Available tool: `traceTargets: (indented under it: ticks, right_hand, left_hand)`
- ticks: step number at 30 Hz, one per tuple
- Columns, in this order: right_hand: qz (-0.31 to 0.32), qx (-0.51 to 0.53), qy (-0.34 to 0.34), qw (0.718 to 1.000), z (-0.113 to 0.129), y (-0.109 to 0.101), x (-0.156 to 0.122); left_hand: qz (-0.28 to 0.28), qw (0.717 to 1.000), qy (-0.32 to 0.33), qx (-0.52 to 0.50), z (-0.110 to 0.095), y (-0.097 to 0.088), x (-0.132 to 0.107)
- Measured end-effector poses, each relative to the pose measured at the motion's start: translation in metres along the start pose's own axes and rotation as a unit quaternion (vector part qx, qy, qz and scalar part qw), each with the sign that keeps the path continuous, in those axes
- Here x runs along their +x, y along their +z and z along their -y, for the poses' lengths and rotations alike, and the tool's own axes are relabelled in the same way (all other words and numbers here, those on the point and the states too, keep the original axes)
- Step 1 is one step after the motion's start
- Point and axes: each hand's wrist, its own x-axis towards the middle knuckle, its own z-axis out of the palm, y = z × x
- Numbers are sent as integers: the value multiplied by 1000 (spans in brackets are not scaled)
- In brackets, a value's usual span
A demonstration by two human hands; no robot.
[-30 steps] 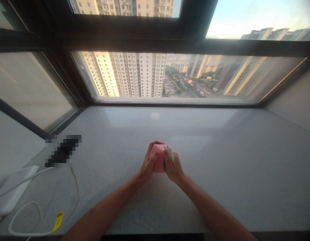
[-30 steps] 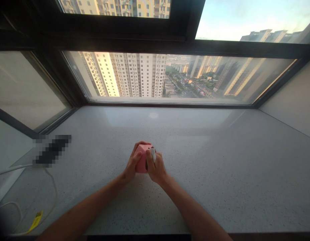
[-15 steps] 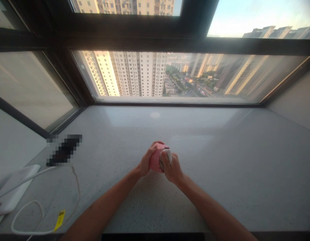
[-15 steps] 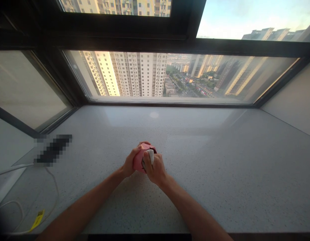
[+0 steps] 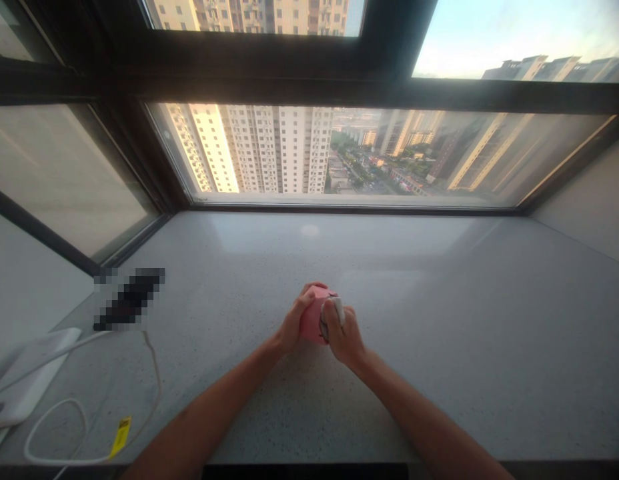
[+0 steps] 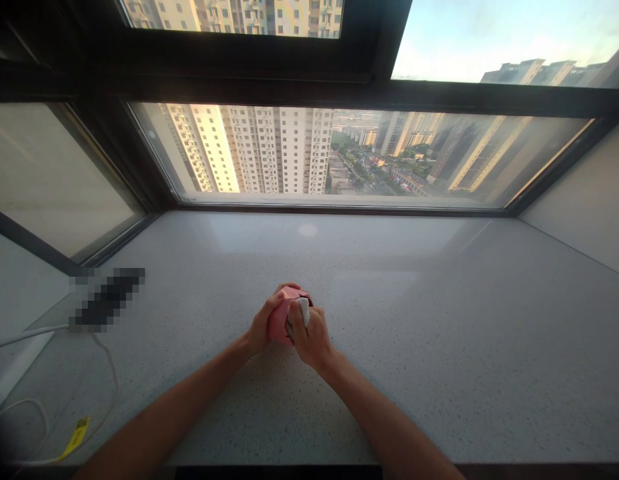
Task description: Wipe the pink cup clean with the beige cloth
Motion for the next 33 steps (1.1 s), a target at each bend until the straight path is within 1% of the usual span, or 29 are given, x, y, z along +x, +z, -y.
traceTargets:
  ticks: [2,4,6,7,8,9,11,13,14,16,18,19,20,22,25,27,29,31,33]
  right_hand:
    - [-19,46,44,998,0,2,0]
    - [-40,101,94,990,-1,4,0]
    - [-59,162,145,974,-1,7,3]
    - [-72,201,171,962,-1,8,4]
    - [-86,244,197,946,-1,9,7]
    - [-98,290,224,925,0,10,9]
    - [-95,373,281,879,4,9,14]
    - [-46,423,329,843,9,5,17]
    - [-17,441,347,828,11,3,19]
    - [18,477,368,798,14,0,20]
    - [19,511,375,773,13,-1,19]
    - [12,522,373,767,11,-1,19]
    - [3,528,368,766,9,-1,18]
    - [-19,523,348,778,4,1,16]
    - [-65,498,298,812,0,3,13]
    - [-96,472,254,839,1,4,11]
    - [-114,440,217,864,5,5,9]
    - [-131,409,195,882,8,6,7]
    - [-151,377,180,896,11,7,5]
  left_hand:
    - [-3,1000,16,18,1,0,0]
    - [-14,998,44,42,2,0,-1]
    - [-22,991,104,85,4,-1,-2]
    - [-19,981,150,122,4,-3,-3]
    - [-6,964,202,172,5,-5,-3]
    - [16,939,255,231,6,-8,-4]
    - [70,866,353,347,5,-14,-4]
    - [117,795,417,425,4,-19,-2]
    - [131,769,435,450,2,-21,-1]
    - [146,733,455,485,0,-24,1]
    - [140,713,464,506,-1,-25,3]
    - [133,707,469,512,0,-25,3]
    - [128,703,475,514,1,-25,4]
    - [120,704,484,505,4,-25,5]
    - [113,721,486,481,10,-25,5]
    - [109,732,483,468,13,-24,5]
    - [107,743,480,454,14,-23,4]
    - [104,762,472,431,16,-21,3]
    - [101,788,458,398,17,-18,2]
